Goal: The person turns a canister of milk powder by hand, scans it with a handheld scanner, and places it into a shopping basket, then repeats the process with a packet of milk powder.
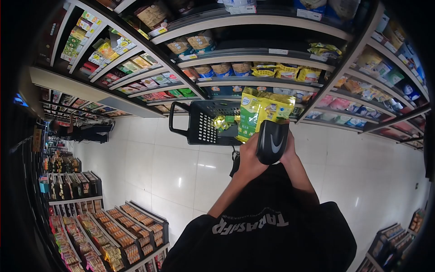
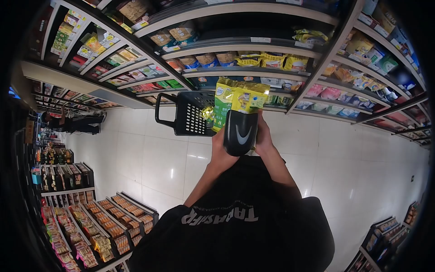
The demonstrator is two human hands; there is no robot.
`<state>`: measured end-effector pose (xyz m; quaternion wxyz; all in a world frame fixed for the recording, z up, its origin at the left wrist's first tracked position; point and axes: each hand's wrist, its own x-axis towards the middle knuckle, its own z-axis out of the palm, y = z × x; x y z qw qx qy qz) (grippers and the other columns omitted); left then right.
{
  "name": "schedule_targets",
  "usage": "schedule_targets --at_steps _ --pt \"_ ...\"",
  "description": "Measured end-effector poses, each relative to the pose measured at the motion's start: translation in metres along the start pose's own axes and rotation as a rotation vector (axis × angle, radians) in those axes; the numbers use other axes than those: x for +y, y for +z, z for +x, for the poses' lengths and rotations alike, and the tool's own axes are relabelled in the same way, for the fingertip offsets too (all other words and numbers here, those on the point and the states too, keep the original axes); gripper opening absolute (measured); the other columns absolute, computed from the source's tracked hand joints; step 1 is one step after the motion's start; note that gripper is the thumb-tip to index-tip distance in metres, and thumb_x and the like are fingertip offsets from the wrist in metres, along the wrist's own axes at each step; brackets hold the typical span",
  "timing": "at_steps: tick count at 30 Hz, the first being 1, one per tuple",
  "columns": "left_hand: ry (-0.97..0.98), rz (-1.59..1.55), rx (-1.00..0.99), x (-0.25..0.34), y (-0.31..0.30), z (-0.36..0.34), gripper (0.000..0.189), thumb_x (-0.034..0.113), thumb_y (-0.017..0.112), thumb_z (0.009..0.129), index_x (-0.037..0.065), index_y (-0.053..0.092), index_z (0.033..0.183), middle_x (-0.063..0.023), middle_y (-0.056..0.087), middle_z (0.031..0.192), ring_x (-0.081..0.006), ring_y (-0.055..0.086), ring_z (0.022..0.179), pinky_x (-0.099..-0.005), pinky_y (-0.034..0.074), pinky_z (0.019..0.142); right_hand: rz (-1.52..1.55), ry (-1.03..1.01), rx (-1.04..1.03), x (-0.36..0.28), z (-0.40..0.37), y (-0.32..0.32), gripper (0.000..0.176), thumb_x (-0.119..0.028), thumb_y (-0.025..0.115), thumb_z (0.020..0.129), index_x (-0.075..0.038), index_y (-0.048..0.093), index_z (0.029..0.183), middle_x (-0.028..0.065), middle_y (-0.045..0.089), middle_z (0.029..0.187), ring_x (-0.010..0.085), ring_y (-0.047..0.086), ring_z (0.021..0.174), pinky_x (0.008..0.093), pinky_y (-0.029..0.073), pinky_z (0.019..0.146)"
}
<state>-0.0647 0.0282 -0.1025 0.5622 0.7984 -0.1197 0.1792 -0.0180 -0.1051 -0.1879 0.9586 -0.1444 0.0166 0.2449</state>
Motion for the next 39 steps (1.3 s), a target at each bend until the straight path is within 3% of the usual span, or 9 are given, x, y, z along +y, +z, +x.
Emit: schedule_targets --at_steps 5,7,9,14,17,20,24,30,39 --pt "-0.247 -0.158 0.344 0.004 -0.021 0.002 0.027 0.0 0.072 0.078 -0.003 0.063 0.104 -0.007 0.07 0.096 -0.0136 0.065 0.085 -0.0295 0.051 0.076 -0.144 0.005 0.108 -0.012 -0.006 0.019 0.049 -0.026 0.054 0.098 -0.001 0.044 0.138 0.0184 0.059 0.128 0.0318 0.061 0.115 0.0448 0.051 0.097" --pt "-0.245 -0.078 0.417 0.011 -0.032 0.015 0.025 0.0 0.074 0.077 -0.003 0.065 0.101 -0.0064 0.07 0.094 -0.0136 0.064 0.08 -0.0288 0.05 0.074 -0.184 -0.035 0.157 -0.013 -0.005 0.027 0.049 -0.024 0.054 0.097 -0.001 0.044 0.139 0.0186 0.059 0.128 0.0317 0.061 0.116 0.0451 0.05 0.097" --pt "-0.509 -0.149 0.295 -0.005 -0.042 0.016 0.026 0.002 0.077 0.076 -0.003 0.067 0.099 -0.0064 0.069 0.091 -0.013 0.063 0.08 -0.0282 0.049 0.075 -0.11 -0.029 0.181 -0.013 -0.005 0.021 0.049 -0.026 0.053 0.099 -0.002 0.043 0.14 0.0175 0.059 0.129 0.0316 0.061 0.116 0.0454 0.05 0.098" --pt "-0.675 -0.508 0.254 -0.021 -0.042 0.015 0.04 -0.004 0.077 0.077 -0.001 0.062 0.113 -0.0062 0.066 0.106 -0.0153 0.061 0.094 -0.0289 0.047 0.085 -0.047 -0.082 0.18 -0.018 -0.006 0.019 0.049 -0.031 0.049 0.102 -0.004 0.041 0.141 0.0166 0.058 0.13 0.032 0.06 0.117 0.0452 0.049 0.1" --pt "-0.642 -0.513 0.277 -0.031 -0.039 0.01 0.042 -0.006 0.077 0.076 -0.001 0.062 0.115 -0.0067 0.066 0.107 -0.0156 0.061 0.095 -0.0295 0.048 0.086 -0.043 -0.082 0.146 -0.023 -0.003 0.024 0.047 -0.033 0.05 0.102 -0.003 0.046 0.138 0.0136 0.061 0.126 0.0267 0.062 0.113 0.0397 0.05 0.097" --pt "-0.635 -0.524 0.366 -0.031 -0.037 0.008 0.044 -0.007 0.077 0.075 -0.001 0.061 0.116 -0.0071 0.065 0.108 -0.0158 0.061 0.097 -0.0302 0.048 0.087 -0.568 -0.142 0.321 -0.022 0.003 0.012 0.041 -0.032 0.055 0.101 -0.001 0.056 0.128 0.0086 0.065 0.117 0.0174 0.064 0.103 0.0319 0.051 0.089" --pt "-0.602 -0.5 0.414 -0.039 -0.037 0.008 0.047 -0.009 0.073 0.075 -0.002 0.059 0.12 -0.0102 0.065 0.103 -0.0179 0.063 0.091 -0.0296 0.05 0.084 -0.562 -0.263 0.329 -0.03 0.006 0.013 0.03 -0.024 0.058 0.1 0.002 0.065 0.114 0.0047 0.069 0.103 0.0092 0.063 0.092 0.0258 0.049 0.079" --pt "-0.716 -0.675 0.322 -0.04 -0.041 0.007 0.051 -0.011 0.071 0.074 -0.001 0.057 0.121 -0.0106 0.063 0.106 -0.02 0.063 0.094 -0.0327 0.053 0.082 -0.478 -0.303 0.395 -0.027 0.009 0.003 0.032 -0.022 0.057 0.101 0.002 0.06 0.122 0.0067 0.066 0.115 0.0123 0.062 0.102 0.0276 0.048 0.09" --pt "-0.687 -0.636 0.393 -0.047 -0.028 0.012 0.053 -0.009 0.071 0.073 -0.002 0.056 0.123 -0.0105 0.063 0.106 -0.0203 0.063 0.093 -0.0322 0.052 0.082 -0.397 -0.315 0.401 -0.034 0.004 0.004 0.033 -0.025 0.057 0.101 0.004 0.06 0.118 0.0081 0.066 0.113 0.0139 0.063 0.101 0.0287 0.048 0.088"
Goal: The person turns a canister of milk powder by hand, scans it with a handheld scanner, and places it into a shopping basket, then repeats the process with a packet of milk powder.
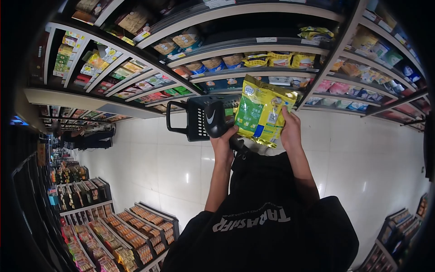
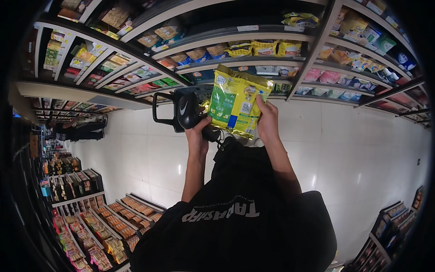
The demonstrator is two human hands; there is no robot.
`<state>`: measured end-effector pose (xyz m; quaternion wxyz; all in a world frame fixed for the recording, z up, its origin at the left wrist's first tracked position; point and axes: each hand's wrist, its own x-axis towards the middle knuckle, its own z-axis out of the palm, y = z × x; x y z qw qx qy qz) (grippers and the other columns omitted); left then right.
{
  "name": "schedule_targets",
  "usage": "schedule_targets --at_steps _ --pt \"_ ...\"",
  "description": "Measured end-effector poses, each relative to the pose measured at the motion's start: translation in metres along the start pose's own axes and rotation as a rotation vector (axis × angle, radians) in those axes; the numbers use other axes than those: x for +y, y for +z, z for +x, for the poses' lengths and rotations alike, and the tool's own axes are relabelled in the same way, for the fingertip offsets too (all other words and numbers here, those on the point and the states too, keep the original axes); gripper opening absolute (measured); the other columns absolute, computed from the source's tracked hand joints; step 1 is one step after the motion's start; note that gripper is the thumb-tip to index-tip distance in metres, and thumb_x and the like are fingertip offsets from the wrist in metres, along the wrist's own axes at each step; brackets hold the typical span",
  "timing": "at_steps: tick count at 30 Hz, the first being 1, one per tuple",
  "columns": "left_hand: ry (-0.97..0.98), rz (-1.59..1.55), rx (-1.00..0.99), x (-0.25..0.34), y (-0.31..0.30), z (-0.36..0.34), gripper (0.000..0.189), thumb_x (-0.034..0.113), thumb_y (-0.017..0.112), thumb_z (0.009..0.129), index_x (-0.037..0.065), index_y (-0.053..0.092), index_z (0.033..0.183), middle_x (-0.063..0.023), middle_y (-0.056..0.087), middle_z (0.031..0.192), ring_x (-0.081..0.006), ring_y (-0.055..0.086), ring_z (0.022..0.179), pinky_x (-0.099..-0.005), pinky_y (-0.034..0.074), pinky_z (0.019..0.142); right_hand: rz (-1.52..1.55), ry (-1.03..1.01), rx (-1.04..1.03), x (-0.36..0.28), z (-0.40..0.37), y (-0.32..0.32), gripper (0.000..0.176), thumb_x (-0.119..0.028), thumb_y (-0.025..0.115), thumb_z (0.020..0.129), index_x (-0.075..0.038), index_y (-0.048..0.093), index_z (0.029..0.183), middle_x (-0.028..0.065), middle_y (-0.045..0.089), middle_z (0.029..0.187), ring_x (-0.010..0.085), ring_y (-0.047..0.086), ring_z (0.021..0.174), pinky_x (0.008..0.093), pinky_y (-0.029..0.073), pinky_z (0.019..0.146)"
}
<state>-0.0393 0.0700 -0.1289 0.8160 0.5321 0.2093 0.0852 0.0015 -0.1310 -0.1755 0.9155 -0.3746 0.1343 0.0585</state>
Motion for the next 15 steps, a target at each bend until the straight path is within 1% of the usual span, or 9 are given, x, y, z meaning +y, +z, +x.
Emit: schedule_targets --at_steps 3,5,9,12,14,15 --pt "0.047 0.014 0.004 0.003 0.004 0.0 0.053 -0.009 0.071 0.073 -0.002 0.055 0.124 -0.0102 0.062 0.108 -0.021 0.062 0.097 -0.0328 0.05 0.085 0.072 0.002 -0.029 -0.011 -0.002 0.005 0.033 -0.025 0.057 0.101 0.004 0.06 0.117 0.0083 0.067 0.111 0.0139 0.063 0.1 0.0282 0.047 0.087" --pt "0.111 0.026 -0.003 0.004 0.004 0.0 0.054 -0.008 0.071 0.073 -0.002 0.055 0.124 -0.0101 0.062 0.11 -0.0213 0.061 0.1 -0.0336 0.049 0.089 -0.032 -0.01 -0.015 -0.01 0.003 -0.004 0.033 -0.024 0.058 0.1 0.003 0.061 0.118 0.0081 0.067 0.111 0.0134 0.063 0.099 0.0275 0.047 0.086" --pt "0.172 0.02 0.019 0.012 0.008 0.001 0.053 -0.007 0.068 0.075 0.002 0.055 0.125 -0.008 0.058 0.113 -0.0203 0.058 0.102 -0.0338 0.048 0.089 -0.192 -0.078 0.053 -0.015 0.01 0.002 0.031 -0.022 0.06 0.099 0.002 0.061 0.118 0.0079 0.067 0.11 0.0129 0.064 0.099 0.0268 0.048 0.084" --pt "0.154 -0.048 0.035 0.014 0.006 0.002 0.051 -0.002 0.069 0.078 0.003 0.054 0.127 -0.0075 0.058 0.114 -0.0194 0.057 0.104 -0.0341 0.048 0.089 -0.13 -0.103 0.043 -0.011 0.013 0.008 0.029 -0.018 0.062 0.097 0.002 0.06 0.119 0.0078 0.067 0.11 0.0132 0.064 0.099 0.027 0.049 0.083" --pt "0.117 -0.136 0.05 0.009 0.003 0.01 0.05 0.001 0.07 0.081 0.004 0.053 0.128 -0.008 0.057 0.115 -0.0185 0.056 0.105 -0.0339 0.048 0.089 -0.025 -0.114 0.065 -0.009 0.014 0.019 0.028 -0.016 0.062 0.097 0.002 0.06 0.119 0.0082 0.066 0.112 0.014 0.064 0.1 0.0278 0.049 0.085" --pt "0.101 -0.185 0.046 0.011 0.008 0.009 0.048 0.005 0.07 0.084 0.005 0.053 0.129 -0.0084 0.057 0.117 -0.0175 0.057 0.1 -0.0338 0.048 0.089 0.026 -0.119 0.075 -0.009 0.014 0.025 0.028 -0.015 0.062 0.097 0.002 0.059 0.119 0.0083 0.066 0.113 0.0144 0.064 0.1 0.0282 0.049 0.086"
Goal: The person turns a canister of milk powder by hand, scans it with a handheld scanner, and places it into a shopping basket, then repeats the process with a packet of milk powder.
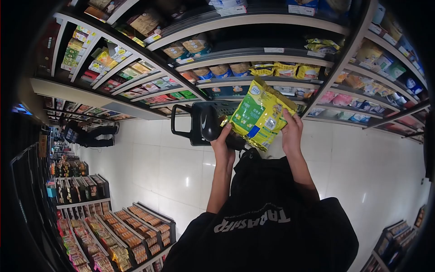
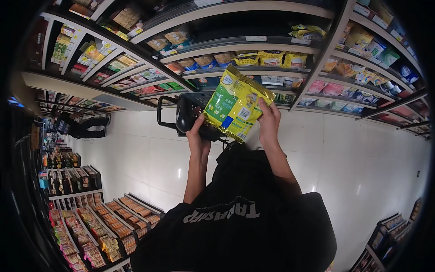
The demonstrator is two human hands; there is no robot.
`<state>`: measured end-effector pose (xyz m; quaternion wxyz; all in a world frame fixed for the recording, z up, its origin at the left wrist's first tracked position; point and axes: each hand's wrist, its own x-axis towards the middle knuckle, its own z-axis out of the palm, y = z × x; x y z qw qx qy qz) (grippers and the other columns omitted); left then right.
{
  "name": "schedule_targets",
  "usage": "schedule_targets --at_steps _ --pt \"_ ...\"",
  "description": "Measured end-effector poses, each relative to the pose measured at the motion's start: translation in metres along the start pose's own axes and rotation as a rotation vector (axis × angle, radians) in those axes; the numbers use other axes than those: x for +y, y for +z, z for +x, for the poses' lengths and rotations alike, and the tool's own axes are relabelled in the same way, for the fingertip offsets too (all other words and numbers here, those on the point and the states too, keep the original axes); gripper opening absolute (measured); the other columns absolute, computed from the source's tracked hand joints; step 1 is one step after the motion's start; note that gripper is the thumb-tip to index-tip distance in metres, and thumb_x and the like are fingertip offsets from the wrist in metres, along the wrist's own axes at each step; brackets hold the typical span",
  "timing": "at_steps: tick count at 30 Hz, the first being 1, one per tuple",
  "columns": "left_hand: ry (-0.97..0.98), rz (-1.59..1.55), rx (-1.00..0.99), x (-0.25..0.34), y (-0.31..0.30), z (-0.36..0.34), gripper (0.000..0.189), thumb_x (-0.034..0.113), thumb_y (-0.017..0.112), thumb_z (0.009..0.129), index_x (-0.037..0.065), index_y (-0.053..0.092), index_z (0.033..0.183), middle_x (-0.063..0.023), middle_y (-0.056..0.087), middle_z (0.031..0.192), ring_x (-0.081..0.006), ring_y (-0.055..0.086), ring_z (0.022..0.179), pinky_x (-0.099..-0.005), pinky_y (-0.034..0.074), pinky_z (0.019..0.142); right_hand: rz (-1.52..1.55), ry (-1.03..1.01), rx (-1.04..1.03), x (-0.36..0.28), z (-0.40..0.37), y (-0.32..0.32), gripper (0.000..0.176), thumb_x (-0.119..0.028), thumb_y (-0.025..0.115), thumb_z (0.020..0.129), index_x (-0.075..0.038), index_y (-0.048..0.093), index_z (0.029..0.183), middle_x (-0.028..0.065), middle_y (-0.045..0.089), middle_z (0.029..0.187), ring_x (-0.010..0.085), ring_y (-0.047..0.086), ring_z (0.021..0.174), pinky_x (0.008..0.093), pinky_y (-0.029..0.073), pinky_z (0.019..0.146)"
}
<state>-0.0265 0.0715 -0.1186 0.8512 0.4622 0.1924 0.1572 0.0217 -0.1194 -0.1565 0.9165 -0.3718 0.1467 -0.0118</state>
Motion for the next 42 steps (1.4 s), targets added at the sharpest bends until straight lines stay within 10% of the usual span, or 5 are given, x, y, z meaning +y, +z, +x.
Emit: schedule_targets --at_steps 4,11,19,24,42 --pt "-0.118 -0.104 0.01 -0.01 0.002 0.015 0.044 0.006 0.069 0.086 0.005 0.054 0.128 -0.0069 0.061 0.109 -0.0144 0.062 0.093 -0.0307 0.054 0.07 0.106 0.021 0.017 0.0 -0.002 0.019 0.026 -0.014 0.06 0.097 0.0 0.057 0.119 0.0086 0.064 0.117 0.0165 0.062 0.107 0.0307 0.048 0.091" --pt "-0.313 -0.197 -0.101 -0.053 0.001 0.056 0.04 0.022 0.063 0.092 0.0 0.057 0.125 -0.0116 0.065 0.118 -0.0235 0.065 0.106 -0.0389 0.052 0.093 0.231 0.058 -0.035 0.0 0.021 0.043 0.035 -0.015 0.058 0.094 0.0 0.051 0.125 0.0117 0.063 0.116 0.0225 0.065 0.104 0.037 0.052 0.087" --pt "-0.515 -0.192 -0.139 -0.068 0.031 0.144 0.038 0.018 0.063 0.084 -0.006 0.061 0.114 -0.0155 0.069 0.106 -0.0261 0.069 0.093 -0.0381 0.055 0.087 -0.565 -0.193 -0.305 -0.047 0.063 0.051 0.037 -0.011 0.063 0.093 0.004 0.053 0.125 0.0081 0.064 0.114 0.0139 0.06 0.102 0.028 0.047 0.089" --pt "-0.631 -0.386 -0.288 -0.091 0.067 0.212 0.036 0.016 0.061 0.082 -0.005 0.062 0.111 -0.0162 0.069 0.105 -0.0287 0.067 0.095 -0.0387 0.053 0.088 -0.554 0.074 -0.206 -0.071 0.128 0.036 0.065 -0.054 0.05 0.096 0.003 0.056 0.127 0.0096 0.065 0.112 0.0152 0.061 0.102 0.0293 0.048 0.088" --pt "-0.574 -0.306 -0.675 -0.086 0.149 0.313 0.066 0.017 0.06 0.088 0.009 0.034 0.149 -0.0267 0.047 0.143 -0.0389 0.065 0.108 -0.0361 0.059 0.076 -0.171 -0.112 0.04 -0.119 0.332 0.035 0.036 -0.014 0.048 0.1 0.008 0.05 0.129 0.0163 0.06 0.121 0.0234 0.063 0.107 0.0376 0.052 0.094"
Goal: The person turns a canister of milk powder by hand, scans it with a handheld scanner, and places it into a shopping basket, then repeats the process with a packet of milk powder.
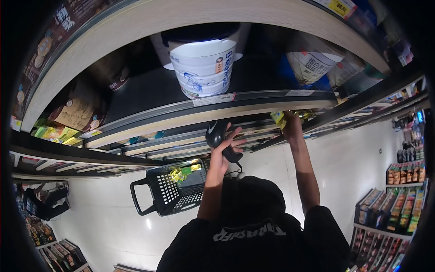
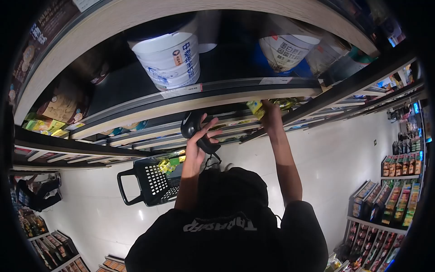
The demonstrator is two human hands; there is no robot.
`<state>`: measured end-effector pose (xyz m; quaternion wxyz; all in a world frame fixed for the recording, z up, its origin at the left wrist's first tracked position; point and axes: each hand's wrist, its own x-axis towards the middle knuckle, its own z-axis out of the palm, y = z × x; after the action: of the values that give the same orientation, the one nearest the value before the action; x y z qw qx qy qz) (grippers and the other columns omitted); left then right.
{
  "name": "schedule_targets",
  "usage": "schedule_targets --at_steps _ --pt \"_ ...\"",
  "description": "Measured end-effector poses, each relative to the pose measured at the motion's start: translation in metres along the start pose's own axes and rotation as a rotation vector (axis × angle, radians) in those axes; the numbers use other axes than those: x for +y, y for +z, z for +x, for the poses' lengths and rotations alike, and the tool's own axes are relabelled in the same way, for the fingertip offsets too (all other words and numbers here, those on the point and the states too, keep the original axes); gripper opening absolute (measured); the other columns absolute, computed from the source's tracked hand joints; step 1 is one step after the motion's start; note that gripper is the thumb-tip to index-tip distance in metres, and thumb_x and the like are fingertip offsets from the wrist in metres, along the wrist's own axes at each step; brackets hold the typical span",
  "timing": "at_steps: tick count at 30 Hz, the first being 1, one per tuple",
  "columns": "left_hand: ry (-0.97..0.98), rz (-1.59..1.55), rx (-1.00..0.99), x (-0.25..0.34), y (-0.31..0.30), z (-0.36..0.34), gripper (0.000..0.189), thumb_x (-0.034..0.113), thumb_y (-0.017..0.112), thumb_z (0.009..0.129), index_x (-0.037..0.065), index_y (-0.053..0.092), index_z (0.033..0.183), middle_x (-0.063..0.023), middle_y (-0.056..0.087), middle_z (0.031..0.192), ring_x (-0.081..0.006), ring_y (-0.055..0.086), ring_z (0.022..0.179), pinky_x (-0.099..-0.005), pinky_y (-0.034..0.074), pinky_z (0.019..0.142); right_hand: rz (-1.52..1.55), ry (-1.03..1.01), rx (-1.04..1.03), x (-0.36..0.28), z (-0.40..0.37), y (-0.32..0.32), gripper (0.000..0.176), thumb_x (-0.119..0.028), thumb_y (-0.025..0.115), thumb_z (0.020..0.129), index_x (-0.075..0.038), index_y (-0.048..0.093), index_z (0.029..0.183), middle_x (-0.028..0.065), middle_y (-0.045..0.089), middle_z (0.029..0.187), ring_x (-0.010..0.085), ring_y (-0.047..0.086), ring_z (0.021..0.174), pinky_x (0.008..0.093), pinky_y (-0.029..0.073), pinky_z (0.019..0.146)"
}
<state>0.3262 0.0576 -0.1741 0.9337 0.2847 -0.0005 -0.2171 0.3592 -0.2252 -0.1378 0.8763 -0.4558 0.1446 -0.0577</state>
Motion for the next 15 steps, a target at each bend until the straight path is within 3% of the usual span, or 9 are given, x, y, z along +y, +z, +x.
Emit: schedule_targets --at_steps 3,8,15 --pt "0.045 0.022 0.028 0.008 -0.006 -0.002 0.068 0.015 0.061 0.087 0.008 0.035 0.149 -0.0272 0.048 0.141 -0.0382 0.066 0.105 -0.0345 0.059 0.072 0.086 -0.07 0.065 -0.007 0.051 -0.025 0.036 -0.026 0.053 0.1 -0.006 0.052 0.13 0.0083 0.059 0.125 0.0247 0.059 0.113 0.04 0.048 0.1" --pt "0.075 -0.017 0.074 0.02 -0.025 -0.014 0.065 0.009 0.06 0.087 0.006 0.036 0.147 -0.026 0.056 0.134 -0.0358 0.067 0.101 -0.0317 0.058 0.068 0.149 -0.05 0.029 -0.02 0.129 -0.073 0.04 -0.03 0.055 0.099 -0.007 0.051 0.131 0.0088 0.059 0.125 0.0251 0.06 0.112 0.0403 0.05 0.097" --pt "0.137 -0.044 0.107 0.033 -0.04 -0.018 0.063 0.009 0.06 0.086 0.003 0.038 0.145 -0.0284 0.061 0.123 -0.0338 0.07 0.093 -0.0292 0.056 0.062 0.03 -0.064 0.056 -0.042 0.15 -0.105 0.044 -0.034 0.056 0.098 -0.006 0.051 0.132 0.0101 0.06 0.124 0.0259 0.062 0.111 0.0413 0.053 0.093"
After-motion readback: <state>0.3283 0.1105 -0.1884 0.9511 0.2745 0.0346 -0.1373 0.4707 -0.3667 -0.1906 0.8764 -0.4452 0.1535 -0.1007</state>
